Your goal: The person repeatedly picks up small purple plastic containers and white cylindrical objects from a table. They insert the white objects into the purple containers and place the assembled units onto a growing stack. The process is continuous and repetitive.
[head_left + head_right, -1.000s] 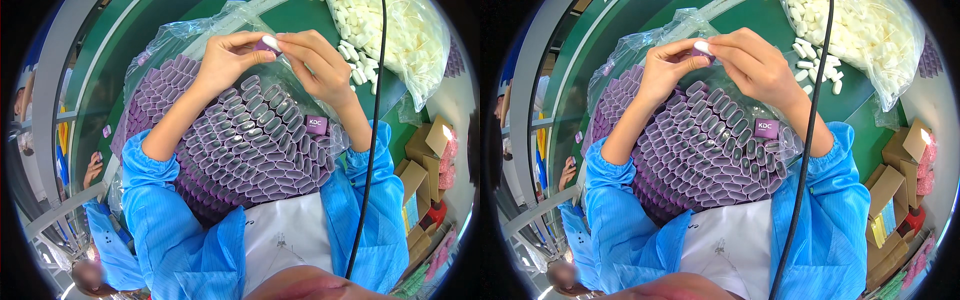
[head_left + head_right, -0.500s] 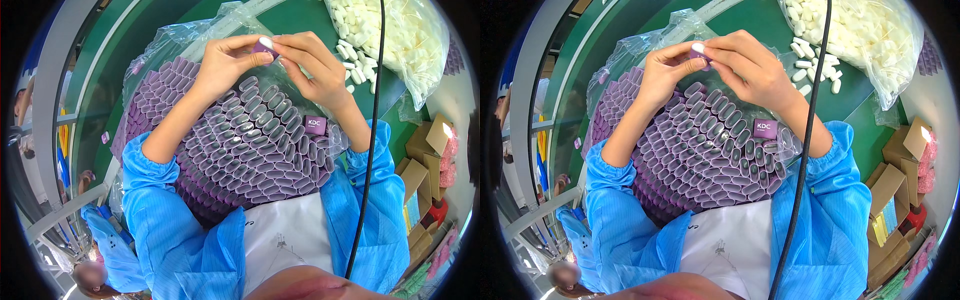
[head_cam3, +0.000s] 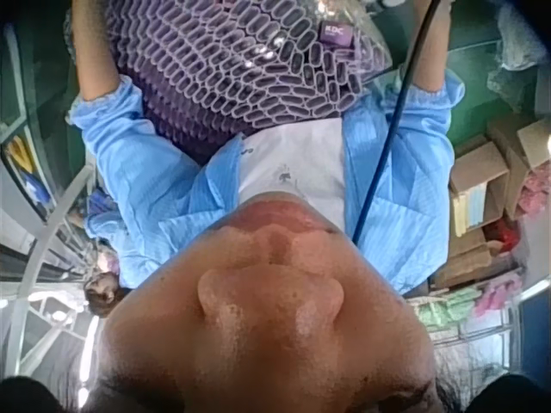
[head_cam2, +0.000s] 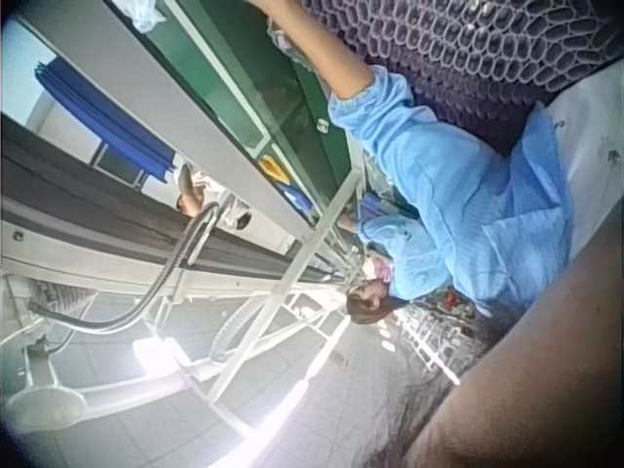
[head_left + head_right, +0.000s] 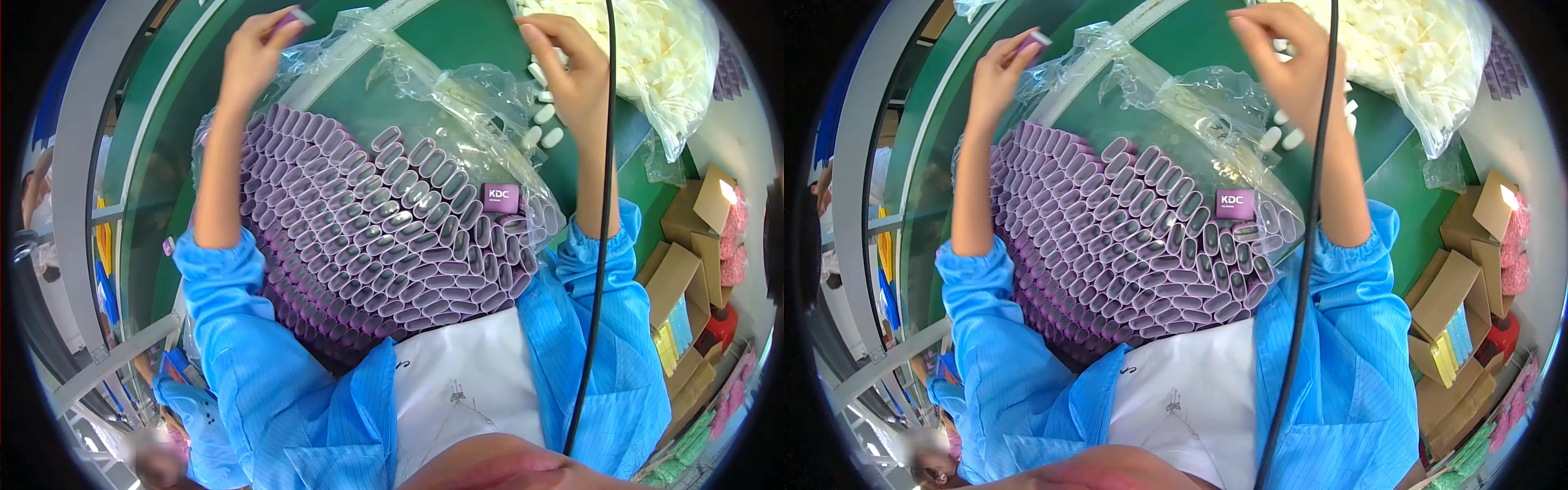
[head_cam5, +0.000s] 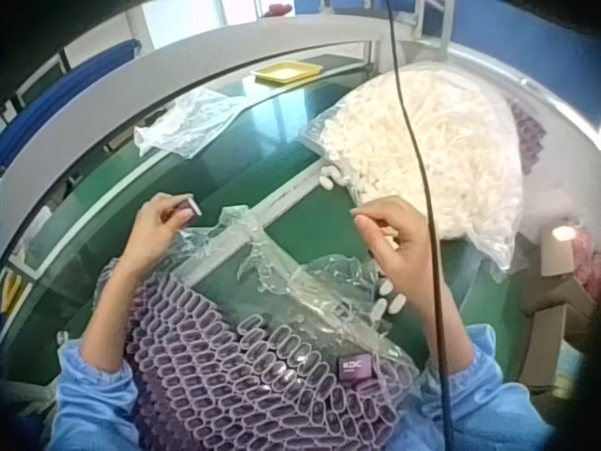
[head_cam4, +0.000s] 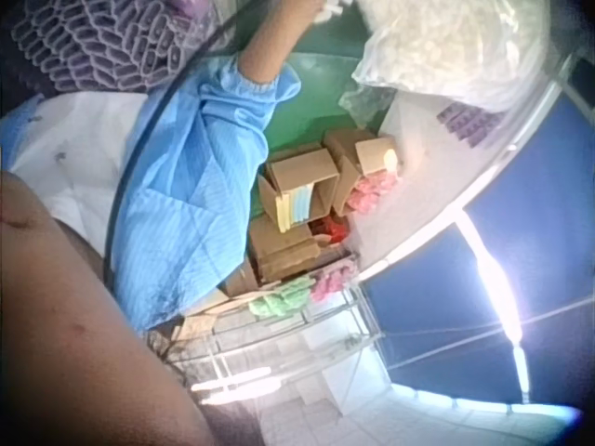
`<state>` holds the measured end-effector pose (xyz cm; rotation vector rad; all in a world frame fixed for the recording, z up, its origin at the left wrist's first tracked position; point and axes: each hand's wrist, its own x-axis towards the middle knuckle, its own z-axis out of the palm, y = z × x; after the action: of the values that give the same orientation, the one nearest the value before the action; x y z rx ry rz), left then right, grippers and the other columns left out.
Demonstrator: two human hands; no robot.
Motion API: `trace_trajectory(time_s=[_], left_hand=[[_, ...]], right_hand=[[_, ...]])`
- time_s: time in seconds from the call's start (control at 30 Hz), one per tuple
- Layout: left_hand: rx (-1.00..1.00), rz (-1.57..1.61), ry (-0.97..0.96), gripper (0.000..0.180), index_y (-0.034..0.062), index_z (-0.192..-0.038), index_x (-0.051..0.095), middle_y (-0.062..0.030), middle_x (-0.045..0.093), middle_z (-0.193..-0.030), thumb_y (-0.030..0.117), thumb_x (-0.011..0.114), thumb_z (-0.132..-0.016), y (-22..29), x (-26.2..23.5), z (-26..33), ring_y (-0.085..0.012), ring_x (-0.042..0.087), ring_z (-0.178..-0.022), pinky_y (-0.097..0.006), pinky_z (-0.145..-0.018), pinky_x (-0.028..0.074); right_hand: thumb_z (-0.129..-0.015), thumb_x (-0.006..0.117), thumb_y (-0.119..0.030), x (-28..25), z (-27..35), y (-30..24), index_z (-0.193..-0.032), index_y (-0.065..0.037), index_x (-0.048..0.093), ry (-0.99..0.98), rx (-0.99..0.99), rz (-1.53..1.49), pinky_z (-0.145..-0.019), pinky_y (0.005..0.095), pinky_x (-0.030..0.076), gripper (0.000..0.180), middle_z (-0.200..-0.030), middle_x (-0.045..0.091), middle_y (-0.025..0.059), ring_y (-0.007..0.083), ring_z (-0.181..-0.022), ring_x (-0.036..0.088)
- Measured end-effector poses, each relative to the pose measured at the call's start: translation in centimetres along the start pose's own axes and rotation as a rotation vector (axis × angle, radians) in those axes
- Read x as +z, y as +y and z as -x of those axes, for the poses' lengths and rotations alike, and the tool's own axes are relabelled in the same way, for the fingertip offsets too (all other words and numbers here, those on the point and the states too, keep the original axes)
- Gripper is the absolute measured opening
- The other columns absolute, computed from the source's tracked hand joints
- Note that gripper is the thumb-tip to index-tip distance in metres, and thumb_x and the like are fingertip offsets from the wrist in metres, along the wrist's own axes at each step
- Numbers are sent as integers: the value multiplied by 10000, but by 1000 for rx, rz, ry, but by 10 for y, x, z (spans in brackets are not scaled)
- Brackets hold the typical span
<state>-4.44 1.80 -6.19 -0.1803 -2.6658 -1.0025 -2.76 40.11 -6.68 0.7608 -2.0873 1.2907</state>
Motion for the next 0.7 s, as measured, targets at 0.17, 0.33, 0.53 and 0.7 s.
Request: trace_trajectory(time_s=[0.17,0.33,0.53,0.7], left_hand=[[-246,-335,-260,387,50,-1193,626,-181,610,-1133,275,624,-879,-73,-19,-2,-288,585,-1065,-347,-885,444],[199,-687,147,380,78,-1165,634,-140,590,-1150,264,666,-835,-21,-12,19,-271,506,-1103,-370,-940,390],[129,-153,-430,334,36,-1028,669,-111,645,-833,272,714,-797,120,31,77,-205,601,-723,-314,-657,487],[-83,-54,-804,357,-7,-1072,643,-131,669,-882,245,691,-823,116,36,69,-188,613,-637,-323,-619,505]], right_hand=[[-819,656,-78,-42,14,3,-911,-41,680,-326,367,325,-694,323,494,102,-860,634,105,227,-754,627],[-786,637,-49,-41,36,13,-881,-15,653,-468,90,417,-750,377,482,103,-880,598,101,285,-834,588],[-784,623,-44,-38,34,23,-853,6,631,-578,65,483,-796,384,479,86,-882,595,103,288,-919,565],[-800,624,-54,-33,35,34,-915,-5,622,-555,-70,562,-777,375,488,125,-873,596,104,289,-893,569]])
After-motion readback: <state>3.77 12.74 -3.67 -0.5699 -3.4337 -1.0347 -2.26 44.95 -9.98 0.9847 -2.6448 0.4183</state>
